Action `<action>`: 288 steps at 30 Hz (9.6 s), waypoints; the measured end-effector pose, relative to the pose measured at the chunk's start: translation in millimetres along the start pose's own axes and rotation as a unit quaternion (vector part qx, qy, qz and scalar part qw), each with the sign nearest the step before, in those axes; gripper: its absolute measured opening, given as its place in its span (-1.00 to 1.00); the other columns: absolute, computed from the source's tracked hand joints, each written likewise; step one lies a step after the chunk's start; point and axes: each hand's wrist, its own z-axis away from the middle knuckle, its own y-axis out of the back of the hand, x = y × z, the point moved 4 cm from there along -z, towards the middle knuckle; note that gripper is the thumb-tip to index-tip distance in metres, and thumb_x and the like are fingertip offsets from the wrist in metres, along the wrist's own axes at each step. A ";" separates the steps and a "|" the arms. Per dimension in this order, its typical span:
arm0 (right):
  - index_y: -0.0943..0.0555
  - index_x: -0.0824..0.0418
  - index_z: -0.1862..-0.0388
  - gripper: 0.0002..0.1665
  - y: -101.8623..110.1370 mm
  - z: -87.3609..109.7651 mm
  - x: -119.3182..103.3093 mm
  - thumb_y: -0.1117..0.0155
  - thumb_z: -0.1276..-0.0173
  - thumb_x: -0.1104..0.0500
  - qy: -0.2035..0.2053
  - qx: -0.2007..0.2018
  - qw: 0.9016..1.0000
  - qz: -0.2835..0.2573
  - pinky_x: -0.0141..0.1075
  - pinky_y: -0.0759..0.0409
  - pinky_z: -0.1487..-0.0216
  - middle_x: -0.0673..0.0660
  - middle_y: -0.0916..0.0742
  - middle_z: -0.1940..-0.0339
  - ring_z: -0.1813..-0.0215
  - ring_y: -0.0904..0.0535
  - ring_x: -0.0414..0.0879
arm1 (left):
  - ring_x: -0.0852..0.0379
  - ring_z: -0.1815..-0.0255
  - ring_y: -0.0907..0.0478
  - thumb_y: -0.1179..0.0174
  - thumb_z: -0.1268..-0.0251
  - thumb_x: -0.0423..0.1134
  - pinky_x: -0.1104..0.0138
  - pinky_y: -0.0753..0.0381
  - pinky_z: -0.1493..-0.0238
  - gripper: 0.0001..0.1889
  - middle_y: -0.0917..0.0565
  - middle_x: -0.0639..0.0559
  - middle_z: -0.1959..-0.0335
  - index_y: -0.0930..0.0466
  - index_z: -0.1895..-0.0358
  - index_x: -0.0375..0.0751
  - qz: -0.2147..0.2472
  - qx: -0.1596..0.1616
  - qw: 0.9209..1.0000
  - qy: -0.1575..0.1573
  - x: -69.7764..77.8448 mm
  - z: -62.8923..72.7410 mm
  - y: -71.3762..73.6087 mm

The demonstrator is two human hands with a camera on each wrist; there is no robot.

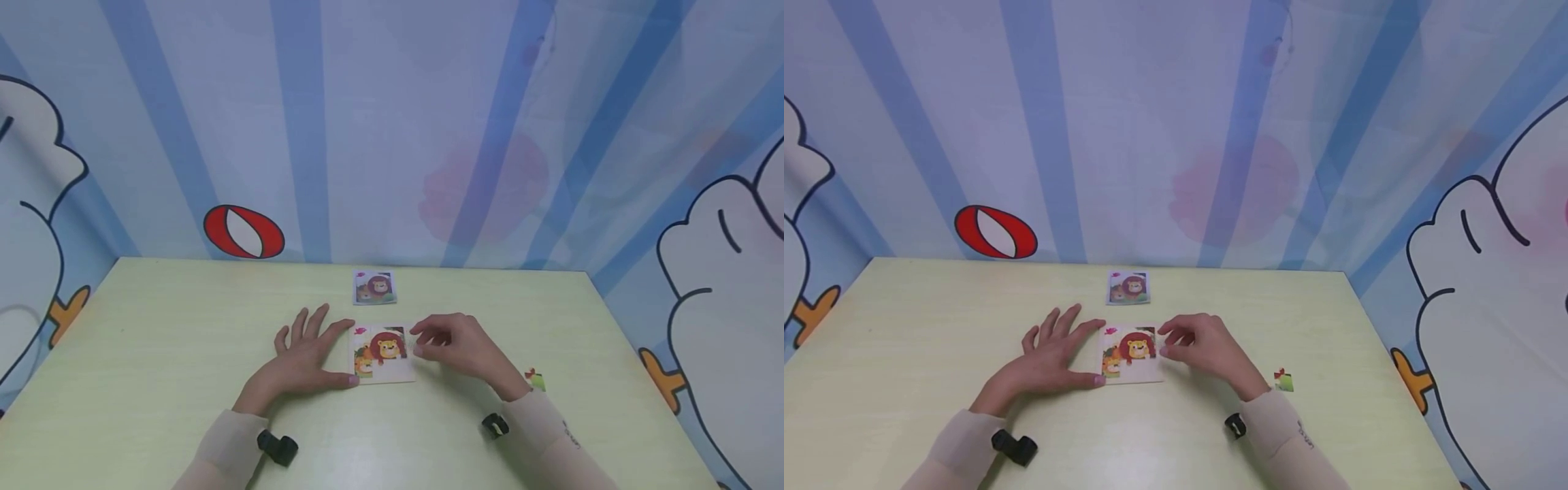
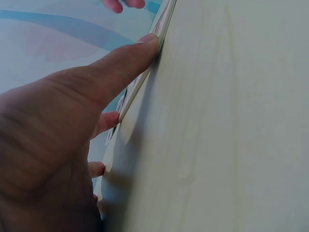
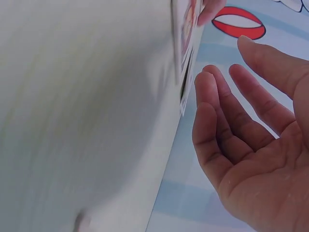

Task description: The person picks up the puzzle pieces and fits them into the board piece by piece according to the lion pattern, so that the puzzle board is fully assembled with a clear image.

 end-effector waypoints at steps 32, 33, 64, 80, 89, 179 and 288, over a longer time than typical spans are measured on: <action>-0.81 0.18 -0.07 -0.69 67.4 78.6 78.3 -0.54 -0.39 0.12 -0.028 -0.028 0.997 0.059 -0.40 -0.65 0.23 -0.01 -0.87 0.16 0.22 -0.69 -0.34 | -0.48 -0.80 0.36 -0.52 -0.12 0.29 -0.57 0.28 -0.59 0.05 0.16 -0.23 -0.83 -0.22 -0.69 0.20 -0.004 -0.001 1.000 0.006 0.7 -0.3 -1.2; -0.82 0.18 -0.06 -0.69 67.8 79.9 80.3 -0.55 -0.38 0.12 -0.029 -0.029 0.997 0.061 -0.40 -0.66 0.21 0.00 -0.88 0.14 0.20 -0.69 -0.35 | -0.48 -0.80 0.36 -0.52 -0.13 0.29 -0.57 0.28 -0.59 0.05 0.16 -0.23 -0.83 -0.22 -0.69 0.20 -0.004 -0.001 1.000 0.005 0.6 -0.2 -1.0; -0.80 0.06 0.12 -0.90 56.7 63.5 74.3 -0.50 -0.46 0.10 -0.052 0.019 0.998 0.016 -0.36 -0.58 0.31 -0.04 -0.82 0.32 0.30 -0.66 -0.24 | -0.43 -0.80 0.41 -0.55 -0.09 0.24 -0.52 0.38 -0.58 0.08 0.18 -0.19 -0.84 -0.21 -0.69 0.22 0.017 0.019 1.000 -0.006 -12.6 -6.7 -9.7; -0.86 0.02 0.11 -0.83 29.6 31.8 42.3 -0.56 -0.40 0.00 -0.034 0.000 0.996 -0.086 -0.40 -0.48 0.32 0.20 -0.82 0.39 0.41 -0.55 -0.23 | -0.46 -0.81 0.37 -0.52 -0.13 0.29 -0.56 0.30 -0.59 0.05 0.17 -0.22 -0.84 -0.23 -0.68 0.21 0.004 0.000 1.000 0.003 -1.0 -0.8 -0.7; -0.86 -0.02 0.10 -0.85 17.4 20.8 30.8 -0.54 -0.42 0.01 -0.019 -0.017 0.996 -0.084 -0.40 -0.37 0.38 0.22 -0.78 0.46 0.48 -0.41 -0.24 | -0.46 -0.80 0.37 -0.52 -0.12 0.29 -0.57 0.31 -0.58 0.05 0.18 -0.22 -0.83 -0.23 -0.68 0.22 0.006 0.003 1.000 0.001 -1.9 -1.1 -1.4; -0.72 0.07 0.37 -0.82 -47.0 -30.7 -20.5 -0.62 -0.30 0.13 -0.056 -0.060 0.996 0.016 -0.34 -0.39 0.41 -0.03 -0.60 0.56 0.47 -0.44 -0.16 | -0.50 -0.79 0.39 -0.50 -0.11 0.37 -0.57 0.34 -0.56 0.04 0.13 -0.27 -0.82 -0.25 -0.66 0.22 0.022 0.011 1.000 -0.018 -0.9 -0.6 -0.4; -0.73 0.17 -0.12 -0.69 83.9 110.5 128.5 -0.48 -0.49 0.11 -0.170 0.060 0.983 -0.027 -0.33 -0.60 0.26 0.08 -0.88 0.18 0.22 -0.74 -0.16 | -0.46 -0.79 0.40 -0.53 -0.09 0.30 -0.53 0.38 -0.57 0.05 0.14 -0.24 -0.82 -0.25 -0.67 0.22 0.020 0.027 0.999 -0.015 -8.9 -3.2 -8.8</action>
